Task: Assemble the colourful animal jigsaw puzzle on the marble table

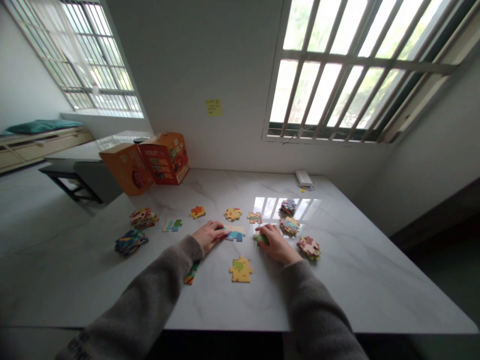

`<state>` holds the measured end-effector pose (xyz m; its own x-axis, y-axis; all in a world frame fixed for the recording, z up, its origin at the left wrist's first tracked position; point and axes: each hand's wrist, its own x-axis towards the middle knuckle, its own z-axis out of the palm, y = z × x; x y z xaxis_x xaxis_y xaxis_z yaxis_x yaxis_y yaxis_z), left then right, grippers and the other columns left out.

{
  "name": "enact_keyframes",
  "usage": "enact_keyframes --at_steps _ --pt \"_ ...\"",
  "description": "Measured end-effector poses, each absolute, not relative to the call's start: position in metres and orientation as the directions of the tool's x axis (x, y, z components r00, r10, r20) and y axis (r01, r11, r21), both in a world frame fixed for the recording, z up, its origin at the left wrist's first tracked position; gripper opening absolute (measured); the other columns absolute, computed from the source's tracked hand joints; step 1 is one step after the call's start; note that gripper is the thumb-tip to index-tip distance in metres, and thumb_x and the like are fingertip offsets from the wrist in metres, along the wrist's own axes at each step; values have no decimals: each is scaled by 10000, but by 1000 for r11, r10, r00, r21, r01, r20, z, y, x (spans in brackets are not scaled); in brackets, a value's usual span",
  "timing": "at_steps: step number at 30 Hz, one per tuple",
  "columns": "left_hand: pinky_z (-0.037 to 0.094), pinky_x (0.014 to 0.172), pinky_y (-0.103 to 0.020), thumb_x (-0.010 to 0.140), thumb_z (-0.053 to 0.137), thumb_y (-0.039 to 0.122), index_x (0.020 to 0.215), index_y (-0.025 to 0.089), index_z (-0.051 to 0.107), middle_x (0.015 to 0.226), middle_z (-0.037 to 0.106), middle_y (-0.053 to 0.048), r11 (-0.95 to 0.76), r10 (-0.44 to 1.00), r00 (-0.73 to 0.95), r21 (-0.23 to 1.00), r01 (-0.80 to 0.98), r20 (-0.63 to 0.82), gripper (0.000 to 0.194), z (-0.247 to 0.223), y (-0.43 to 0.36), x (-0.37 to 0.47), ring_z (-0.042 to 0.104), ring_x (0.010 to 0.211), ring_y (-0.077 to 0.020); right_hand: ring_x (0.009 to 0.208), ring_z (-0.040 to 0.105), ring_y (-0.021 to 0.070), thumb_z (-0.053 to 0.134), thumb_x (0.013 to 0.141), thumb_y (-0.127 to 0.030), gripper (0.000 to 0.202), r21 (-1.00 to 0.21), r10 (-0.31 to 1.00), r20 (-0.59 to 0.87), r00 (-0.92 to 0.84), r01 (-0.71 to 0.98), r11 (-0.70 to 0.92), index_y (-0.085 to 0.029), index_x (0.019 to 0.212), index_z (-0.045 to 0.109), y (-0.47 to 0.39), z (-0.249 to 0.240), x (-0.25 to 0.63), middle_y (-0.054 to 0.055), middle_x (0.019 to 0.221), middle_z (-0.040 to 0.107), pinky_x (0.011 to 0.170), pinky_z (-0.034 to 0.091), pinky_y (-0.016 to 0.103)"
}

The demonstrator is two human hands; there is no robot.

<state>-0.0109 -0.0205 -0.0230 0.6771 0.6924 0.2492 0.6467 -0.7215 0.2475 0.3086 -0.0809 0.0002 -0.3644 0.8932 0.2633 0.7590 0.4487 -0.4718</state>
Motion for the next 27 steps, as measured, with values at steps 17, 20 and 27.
enact_keyframes --at_steps 17,20,27 --pt "448 1008 -394 873 545 171 1214 204 662 1107 647 -88 -644 765 538 403 650 354 362 7 -20 -56 564 1067 -247 1159 526 280 534 929 -224 267 -336 872 401 -282 840 427 -242 1173 640 -86 -2 262 103 1213 629 973 406 442" --pt "474 916 -351 878 526 163 1160 167 662 973 668 -67 -551 832 428 450 702 352 313 9 -20 -80 606 898 -208 1144 538 271 549 929 -237 287 -321 869 354 -345 828 459 -254 1205 626 -84 -2 244 96 1187 640 982 399 430" --pt "470 852 -337 859 582 162 1044 165 708 931 666 -68 -461 887 390 399 793 249 223 1 -27 -96 609 825 -207 1101 518 276 612 915 -287 232 -285 874 296 -386 837 466 -262 1140 660 -69 2 216 89 1147 631 972 406 431"
